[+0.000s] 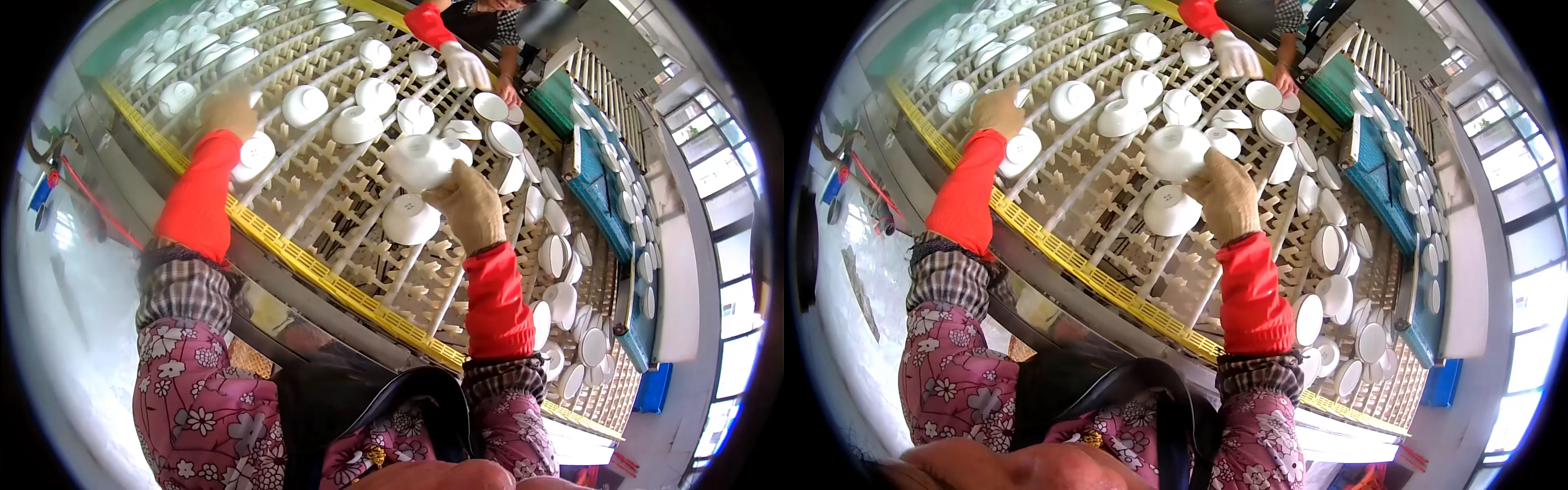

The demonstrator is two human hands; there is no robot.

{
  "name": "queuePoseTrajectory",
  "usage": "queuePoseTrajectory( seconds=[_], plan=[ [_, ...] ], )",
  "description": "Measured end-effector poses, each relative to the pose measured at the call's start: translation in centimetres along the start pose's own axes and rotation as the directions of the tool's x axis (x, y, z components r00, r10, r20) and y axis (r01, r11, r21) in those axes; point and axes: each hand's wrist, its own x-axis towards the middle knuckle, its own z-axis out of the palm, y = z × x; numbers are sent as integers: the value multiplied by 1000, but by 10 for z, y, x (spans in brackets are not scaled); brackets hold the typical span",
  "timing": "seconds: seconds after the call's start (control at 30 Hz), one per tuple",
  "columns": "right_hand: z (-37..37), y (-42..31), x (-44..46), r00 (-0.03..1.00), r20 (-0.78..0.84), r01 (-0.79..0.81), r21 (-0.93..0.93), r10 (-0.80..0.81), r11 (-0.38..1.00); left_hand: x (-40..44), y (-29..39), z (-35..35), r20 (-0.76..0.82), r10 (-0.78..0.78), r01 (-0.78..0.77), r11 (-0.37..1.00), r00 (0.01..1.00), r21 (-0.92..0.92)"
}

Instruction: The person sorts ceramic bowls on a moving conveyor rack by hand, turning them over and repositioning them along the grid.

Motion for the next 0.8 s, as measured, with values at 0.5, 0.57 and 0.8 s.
queuePoseTrajectory(
  seconds=[0.5, 0.57, 0.8],
  plan=[
    [-124, -3, -222, 762, -210, -566, -677, 613, 471, -11, -1, 6, -17, 264, -263, 950, 964, -166],
    [-115, 3, -219, 756, -276, -609, -631, 594, 481, -36, 57, -8, -70, 499, -494, 811, 864, -312],
    [-100, 26, -117, 942, -214, 149, -418, -257, 896, -124, 175, 29, -29, 728, -703, 651, 685, -287]
  ],
)
